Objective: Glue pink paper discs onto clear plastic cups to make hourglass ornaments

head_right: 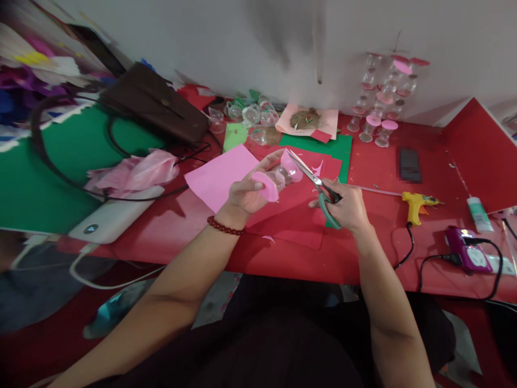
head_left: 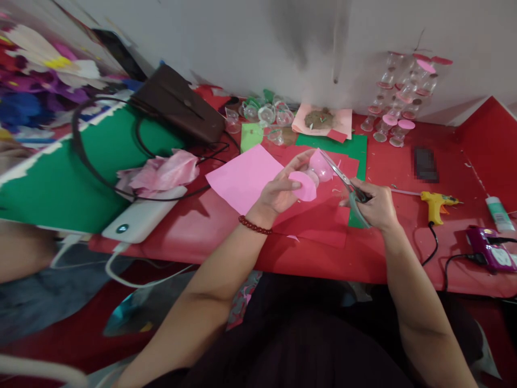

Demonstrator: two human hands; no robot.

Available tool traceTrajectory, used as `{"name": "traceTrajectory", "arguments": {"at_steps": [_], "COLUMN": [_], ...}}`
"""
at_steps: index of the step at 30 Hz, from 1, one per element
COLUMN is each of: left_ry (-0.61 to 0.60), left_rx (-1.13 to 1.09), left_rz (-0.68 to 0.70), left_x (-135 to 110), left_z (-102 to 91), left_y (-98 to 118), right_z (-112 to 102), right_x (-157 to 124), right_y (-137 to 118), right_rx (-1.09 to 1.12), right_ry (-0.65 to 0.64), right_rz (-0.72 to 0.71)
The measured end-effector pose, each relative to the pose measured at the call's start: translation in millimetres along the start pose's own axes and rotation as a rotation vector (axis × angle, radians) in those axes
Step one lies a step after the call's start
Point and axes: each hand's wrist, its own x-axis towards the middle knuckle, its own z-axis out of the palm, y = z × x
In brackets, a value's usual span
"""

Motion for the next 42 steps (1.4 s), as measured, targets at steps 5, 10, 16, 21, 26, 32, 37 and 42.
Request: {"name": "traceTrajectory", "arguments": {"at_steps": [5,10,16,21,26,32,37,42], "left_ry": [0.047,0.061,0.043,0.020,0.036,0.031,0.041,0.030], "left_rx": [-0.055,-0.076,-0.045,-0.033,-0.020,-0.021,-0.008,0.024], "left_rz": [-0.011,-0.007,0.008,0.004,0.000,-0.006,-0.004,-0.002], "left_x": [-1,-1,0,2,1,1,1,1], "left_z": [3.9,1.9,1.6,-1.0,-2.6,-0.4,-0.7,0.7], "left_y": [2,1,0,-3,-6,-6,-4,1], "right_z": [3,0,-4,3,3,4,5,2], "right_x": [1,2,3,2,1,1,0,1], "right_y": [5,1,-3,0,-2,-5,-3,-1], "right_rx": [0.007,-0.005,-0.136,-0.159,-0.157,-0.088,-0.014,-0.010], "right_ry": [-0.018,0.093,0.021,0.003,0.016,0.043,0.043,0.023], "right_rz": [-0.001,0.028,-0.024,-0.046,-0.060,-0.029,0.019,-0.005]}}
